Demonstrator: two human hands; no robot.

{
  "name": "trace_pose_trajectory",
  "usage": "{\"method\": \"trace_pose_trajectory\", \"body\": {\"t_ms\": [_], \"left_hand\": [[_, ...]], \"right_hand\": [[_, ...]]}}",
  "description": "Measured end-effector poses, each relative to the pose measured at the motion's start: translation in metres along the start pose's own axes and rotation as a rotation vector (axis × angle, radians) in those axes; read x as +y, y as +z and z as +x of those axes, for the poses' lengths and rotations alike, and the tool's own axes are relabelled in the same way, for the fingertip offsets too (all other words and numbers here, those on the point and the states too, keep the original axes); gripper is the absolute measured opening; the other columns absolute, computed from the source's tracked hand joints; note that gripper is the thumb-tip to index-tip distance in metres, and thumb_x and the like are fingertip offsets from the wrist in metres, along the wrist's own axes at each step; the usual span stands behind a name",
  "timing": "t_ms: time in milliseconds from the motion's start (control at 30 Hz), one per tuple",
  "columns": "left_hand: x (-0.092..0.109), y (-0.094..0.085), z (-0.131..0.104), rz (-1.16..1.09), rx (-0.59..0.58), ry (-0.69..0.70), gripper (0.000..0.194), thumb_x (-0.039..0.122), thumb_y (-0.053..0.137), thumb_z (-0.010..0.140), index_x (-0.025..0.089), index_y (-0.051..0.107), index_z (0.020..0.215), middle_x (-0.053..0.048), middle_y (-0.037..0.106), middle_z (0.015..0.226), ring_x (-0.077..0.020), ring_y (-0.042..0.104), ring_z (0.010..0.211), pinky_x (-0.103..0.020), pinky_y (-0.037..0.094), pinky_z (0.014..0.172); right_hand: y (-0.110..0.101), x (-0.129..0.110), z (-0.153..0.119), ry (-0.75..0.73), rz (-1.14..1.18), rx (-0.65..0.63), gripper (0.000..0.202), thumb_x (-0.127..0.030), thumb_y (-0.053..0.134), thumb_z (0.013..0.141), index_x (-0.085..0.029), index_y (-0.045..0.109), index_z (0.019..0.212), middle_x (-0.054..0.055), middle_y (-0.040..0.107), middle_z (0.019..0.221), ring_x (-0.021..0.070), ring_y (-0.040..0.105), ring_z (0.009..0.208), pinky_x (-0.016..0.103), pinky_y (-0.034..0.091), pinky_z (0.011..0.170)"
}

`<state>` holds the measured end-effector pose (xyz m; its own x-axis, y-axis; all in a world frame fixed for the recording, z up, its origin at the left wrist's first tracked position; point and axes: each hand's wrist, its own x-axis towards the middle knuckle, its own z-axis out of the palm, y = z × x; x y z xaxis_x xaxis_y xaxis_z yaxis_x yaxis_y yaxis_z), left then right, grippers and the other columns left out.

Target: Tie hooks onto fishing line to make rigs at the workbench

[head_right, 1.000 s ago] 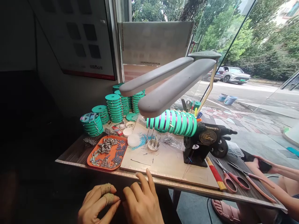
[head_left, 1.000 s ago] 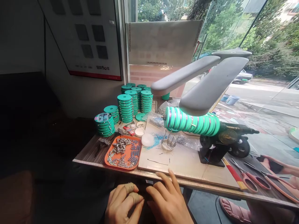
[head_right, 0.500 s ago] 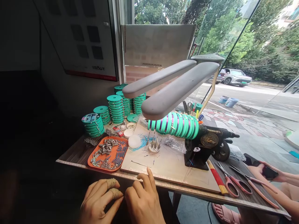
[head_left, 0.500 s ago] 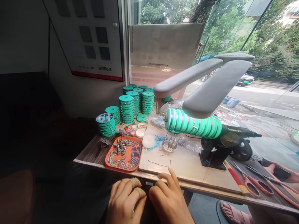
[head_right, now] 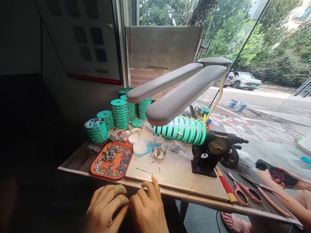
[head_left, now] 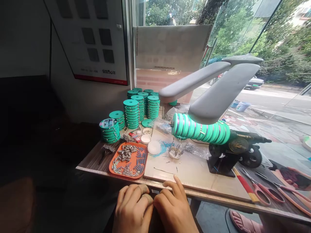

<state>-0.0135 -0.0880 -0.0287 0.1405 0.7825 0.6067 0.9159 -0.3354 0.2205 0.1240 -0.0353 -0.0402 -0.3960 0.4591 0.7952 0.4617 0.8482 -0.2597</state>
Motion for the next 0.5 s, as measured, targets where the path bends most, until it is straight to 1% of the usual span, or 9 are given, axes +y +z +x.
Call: {"method": "trace_pose_trajectory", "body": {"t_ms": [100, 167, 267, 300, 333, 367, 433, 467, 500], "left_hand": [[0.000, 0.001, 0.001, 0.003, -0.004, 0.003, 0.011, 0.010, 0.056, 0.074, 0.021, 0.055, 0.073, 0.001, 0.061, 0.079, -0.0161, 0.055, 0.079, -0.030, 0.037, 0.072], [-0.002, -0.001, 0.002, 0.007, -0.010, 0.006, 0.012, 0.011, 0.060, 0.072, 0.021, 0.056, 0.077, 0.001, 0.061, 0.081, -0.0166, 0.056, 0.079, -0.029, 0.040, 0.071], [-0.011, -0.007, 0.001, 0.013, 0.017, -0.007, 0.032, 0.019, 0.073, 0.061, 0.023, 0.058, 0.088, 0.001, 0.062, 0.085, -0.0166, 0.057, 0.078, -0.026, 0.046, 0.066], [-0.015, -0.010, 0.000, 0.014, 0.017, -0.010, 0.036, 0.023, 0.076, 0.059, 0.024, 0.058, 0.090, 0.001, 0.063, 0.085, -0.0159, 0.058, 0.078, -0.025, 0.047, 0.065], [-0.018, -0.012, -0.001, 0.013, 0.004, -0.013, 0.035, 0.026, 0.076, 0.060, 0.024, 0.058, 0.089, 0.002, 0.062, 0.085, -0.0150, 0.058, 0.077, -0.023, 0.047, 0.064], [-0.021, -0.015, -0.001, 0.009, -0.020, -0.015, 0.029, 0.029, 0.074, 0.063, 0.025, 0.058, 0.087, 0.002, 0.062, 0.085, -0.0139, 0.058, 0.077, -0.022, 0.048, 0.064], [-0.024, -0.018, -0.002, -0.002, -0.067, -0.021, 0.013, 0.030, 0.067, 0.071, 0.025, 0.059, 0.080, 0.003, 0.061, 0.084, -0.0120, 0.058, 0.077, -0.020, 0.048, 0.064], [-0.023, -0.019, -0.002, -0.009, -0.079, -0.023, 0.008, 0.030, 0.064, 0.074, 0.025, 0.058, 0.076, 0.003, 0.061, 0.083, -0.0115, 0.057, 0.077, -0.020, 0.048, 0.065], [-0.022, -0.020, -0.001, -0.012, -0.082, -0.027, 0.007, 0.029, 0.062, 0.076, 0.025, 0.058, 0.073, 0.003, 0.061, 0.082, -0.0112, 0.057, 0.076, -0.019, 0.047, 0.065]], "right_hand": [[0.001, 0.000, 0.001, 0.025, 0.032, 0.024, 0.042, -0.021, 0.028, 0.093, -0.009, 0.054, 0.061, 0.003, 0.041, 0.060, 0.0047, 0.039, 0.092, 0.029, 0.012, 0.110], [0.001, 0.002, 0.000, 0.040, 0.073, 0.038, 0.040, -0.022, 0.030, 0.092, -0.010, 0.055, 0.063, 0.002, 0.042, 0.061, 0.0040, 0.039, 0.090, 0.027, 0.013, 0.110], [0.000, 0.007, -0.001, 0.052, 0.132, 0.073, 0.037, -0.024, 0.034, 0.092, -0.011, 0.056, 0.065, 0.002, 0.044, 0.062, 0.0031, 0.041, 0.088, 0.024, 0.015, 0.110], [-0.001, 0.008, -0.001, 0.055, 0.143, 0.085, 0.036, -0.025, 0.035, 0.091, -0.011, 0.056, 0.066, 0.001, 0.045, 0.062, 0.0027, 0.042, 0.088, 0.023, 0.016, 0.110], [-0.001, 0.010, -0.001, 0.056, 0.150, 0.093, 0.036, -0.025, 0.035, 0.091, -0.011, 0.057, 0.066, 0.001, 0.045, 0.062, 0.0023, 0.042, 0.087, 0.022, 0.017, 0.111], [-0.001, 0.010, -0.001, 0.053, 0.153, 0.099, 0.035, -0.025, 0.036, 0.091, -0.012, 0.057, 0.066, 0.001, 0.045, 0.062, 0.0018, 0.043, 0.087, 0.021, 0.018, 0.111], [0.000, 0.011, 0.000, 0.039, 0.160, 0.114, 0.035, -0.025, 0.036, 0.091, -0.012, 0.057, 0.066, 0.001, 0.045, 0.060, 0.0013, 0.043, 0.086, 0.020, 0.019, 0.111], [0.001, 0.012, 0.000, 0.027, 0.163, 0.124, 0.035, -0.025, 0.036, 0.091, -0.012, 0.057, 0.066, 0.001, 0.045, 0.060, 0.0011, 0.043, 0.086, 0.020, 0.019, 0.111], [0.003, 0.011, -0.001, 0.019, 0.164, 0.136, 0.034, -0.025, 0.036, 0.091, -0.012, 0.057, 0.067, 0.001, 0.044, 0.059, 0.0011, 0.043, 0.085, 0.020, 0.019, 0.112]]}}
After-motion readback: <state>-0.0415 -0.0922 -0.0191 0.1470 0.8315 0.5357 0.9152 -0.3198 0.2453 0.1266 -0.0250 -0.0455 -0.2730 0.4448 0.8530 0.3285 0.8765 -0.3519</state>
